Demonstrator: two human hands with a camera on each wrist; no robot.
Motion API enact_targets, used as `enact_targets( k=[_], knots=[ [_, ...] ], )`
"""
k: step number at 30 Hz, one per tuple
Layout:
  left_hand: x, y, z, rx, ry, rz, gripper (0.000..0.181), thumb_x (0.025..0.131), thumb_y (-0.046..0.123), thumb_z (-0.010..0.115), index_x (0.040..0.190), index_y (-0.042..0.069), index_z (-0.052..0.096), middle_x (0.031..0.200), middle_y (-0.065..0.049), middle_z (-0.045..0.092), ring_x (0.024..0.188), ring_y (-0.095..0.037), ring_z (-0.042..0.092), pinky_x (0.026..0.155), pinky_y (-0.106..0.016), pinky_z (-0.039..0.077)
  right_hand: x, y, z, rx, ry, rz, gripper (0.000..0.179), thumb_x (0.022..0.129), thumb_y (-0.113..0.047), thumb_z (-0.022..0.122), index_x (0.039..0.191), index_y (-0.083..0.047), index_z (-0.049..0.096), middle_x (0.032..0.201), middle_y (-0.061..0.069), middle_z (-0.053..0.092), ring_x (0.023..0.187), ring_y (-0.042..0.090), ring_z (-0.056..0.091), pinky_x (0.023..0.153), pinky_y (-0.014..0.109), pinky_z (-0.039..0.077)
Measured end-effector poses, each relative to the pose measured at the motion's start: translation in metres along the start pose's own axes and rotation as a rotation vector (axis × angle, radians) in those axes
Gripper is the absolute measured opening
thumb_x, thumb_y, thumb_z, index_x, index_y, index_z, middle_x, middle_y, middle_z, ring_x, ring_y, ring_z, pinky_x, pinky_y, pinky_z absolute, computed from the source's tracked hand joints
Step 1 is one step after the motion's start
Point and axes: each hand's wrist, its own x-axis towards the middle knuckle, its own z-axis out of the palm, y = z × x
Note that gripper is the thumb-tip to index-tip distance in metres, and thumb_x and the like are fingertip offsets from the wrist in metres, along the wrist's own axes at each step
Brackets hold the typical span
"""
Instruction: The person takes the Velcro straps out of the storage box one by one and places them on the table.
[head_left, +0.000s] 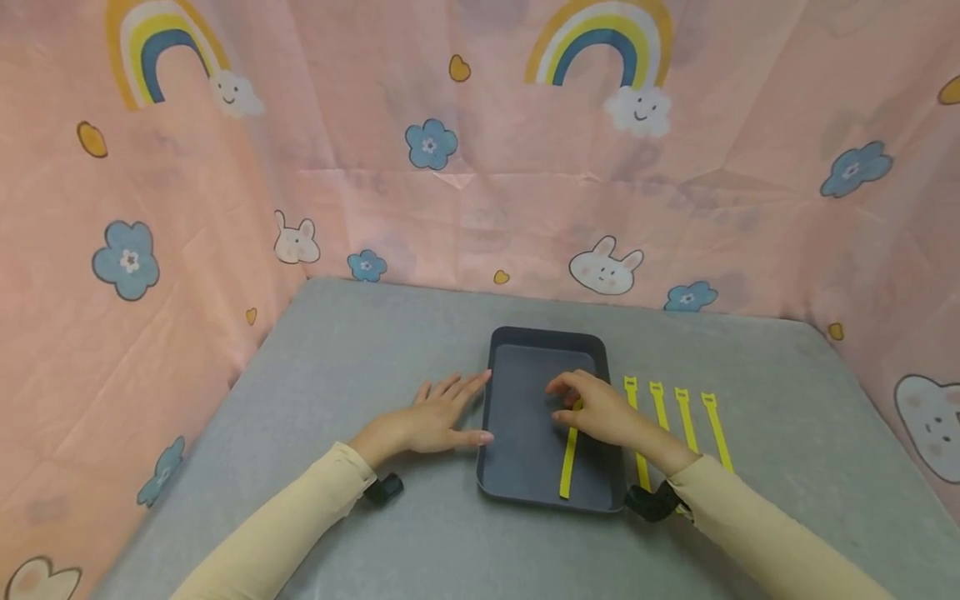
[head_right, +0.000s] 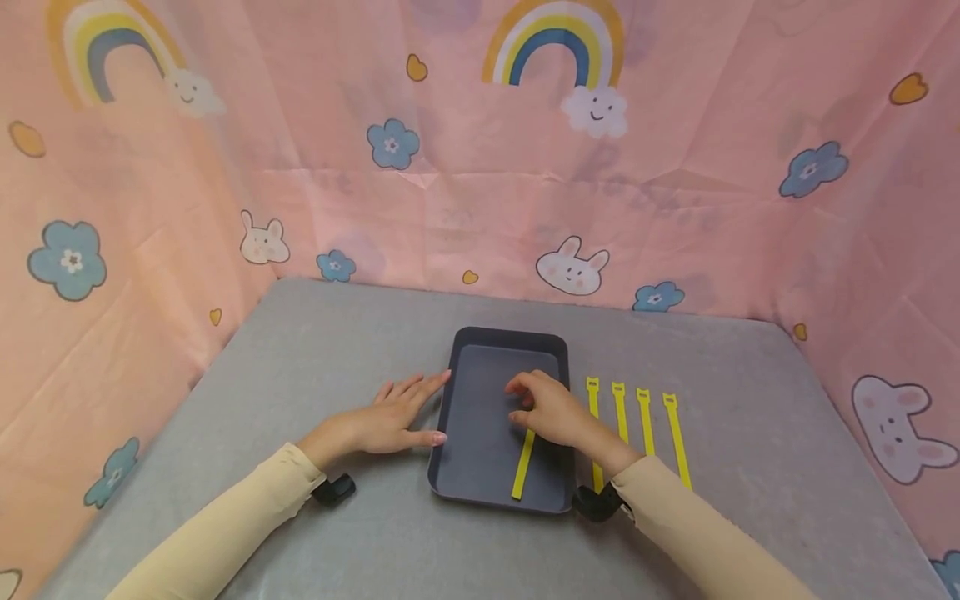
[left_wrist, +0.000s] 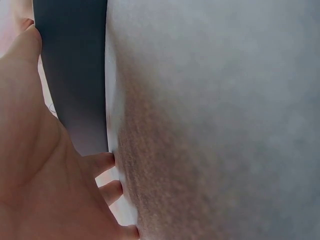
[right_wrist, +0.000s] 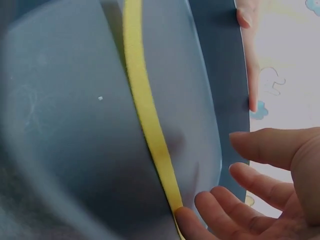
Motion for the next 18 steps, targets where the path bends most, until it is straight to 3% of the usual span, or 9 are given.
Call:
enact_targets(
  k=[12,18],
  knots=[
    [-0.002,0.001,-0.001,0.003,0.004,-0.006,0.094,0.09,0.073,0.047,0.159,0.037,-0.007,0.169,-0.001,0.012,0.157,-0.031,0.005,0.12,-0.068,0.004,0.015,-0.012,0.002,0.046,-0.105,-0.015,0.033,0.09,-0.013,0.071,0.119,-0.001,0.063,0.12,0.018,0.064,0.104,0.031,0.065,0.087,0.043,0.056],
    [-0.002,0.001,-0.001,-0.001,0.012,-0.005,0.094,0.091,0.072,0.048,0.159,0.037,-0.006,0.169,-0.001,0.013,0.157,-0.032,0.006,0.119,-0.068,0.005,0.024,-0.014,0.003,0.069,-0.12,0.0,0.032,0.09,-0.013,0.071,0.119,-0.001,0.064,0.12,0.018,0.065,0.106,0.031,0.065,0.087,0.042,0.056]
  ],
)
